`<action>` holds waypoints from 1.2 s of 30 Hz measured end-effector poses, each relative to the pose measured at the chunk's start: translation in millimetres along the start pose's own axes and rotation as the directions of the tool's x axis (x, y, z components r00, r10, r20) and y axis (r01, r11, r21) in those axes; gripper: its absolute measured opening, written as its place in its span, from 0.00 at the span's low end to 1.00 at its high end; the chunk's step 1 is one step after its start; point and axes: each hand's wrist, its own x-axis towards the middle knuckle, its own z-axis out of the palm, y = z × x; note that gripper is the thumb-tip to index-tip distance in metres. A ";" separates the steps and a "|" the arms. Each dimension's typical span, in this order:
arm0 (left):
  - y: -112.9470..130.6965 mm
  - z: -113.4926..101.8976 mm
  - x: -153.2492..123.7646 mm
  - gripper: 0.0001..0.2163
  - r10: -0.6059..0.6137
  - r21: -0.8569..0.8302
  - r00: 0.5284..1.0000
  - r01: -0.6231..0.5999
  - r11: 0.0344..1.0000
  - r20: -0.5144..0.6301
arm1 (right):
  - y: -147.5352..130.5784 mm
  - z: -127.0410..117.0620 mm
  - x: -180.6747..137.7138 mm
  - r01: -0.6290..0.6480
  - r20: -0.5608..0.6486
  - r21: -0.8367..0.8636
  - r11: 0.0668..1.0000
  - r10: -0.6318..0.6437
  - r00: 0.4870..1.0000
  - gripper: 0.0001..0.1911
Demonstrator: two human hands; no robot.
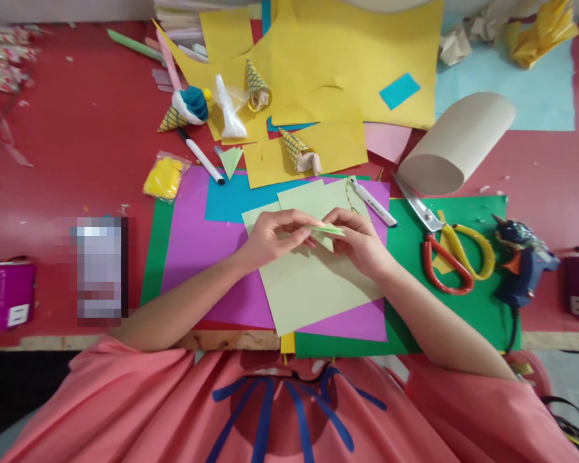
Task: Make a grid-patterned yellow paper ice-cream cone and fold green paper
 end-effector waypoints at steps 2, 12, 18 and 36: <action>-1.3 -1.1 0.7 0.07 -0.007 -0.006 1.000 0.007 1.000 0.001 | -1.2 0.6 0.2 -0.017 0.008 0.041 0.999 0.017 1.000 0.03; -0.6 -2.3 2.2 0.05 0.092 0.076 0.995 -0.089 0.993 -0.034 | -2.6 2.5 0.0 -0.078 0.060 0.146 0.986 0.070 0.996 0.04; 1.7 -3.0 2.9 0.08 0.257 0.255 0.958 -0.220 0.942 -0.124 | -4.0 4.2 -1.6 -0.036 0.050 0.010 0.999 0.036 0.998 0.12; 0.0 0.9 8.0 0.14 -0.097 0.115 0.983 0.115 0.987 -0.153 | 2.1 6.2 -1.6 0.106 -0.142 -0.298 0.948 -0.154 0.978 0.12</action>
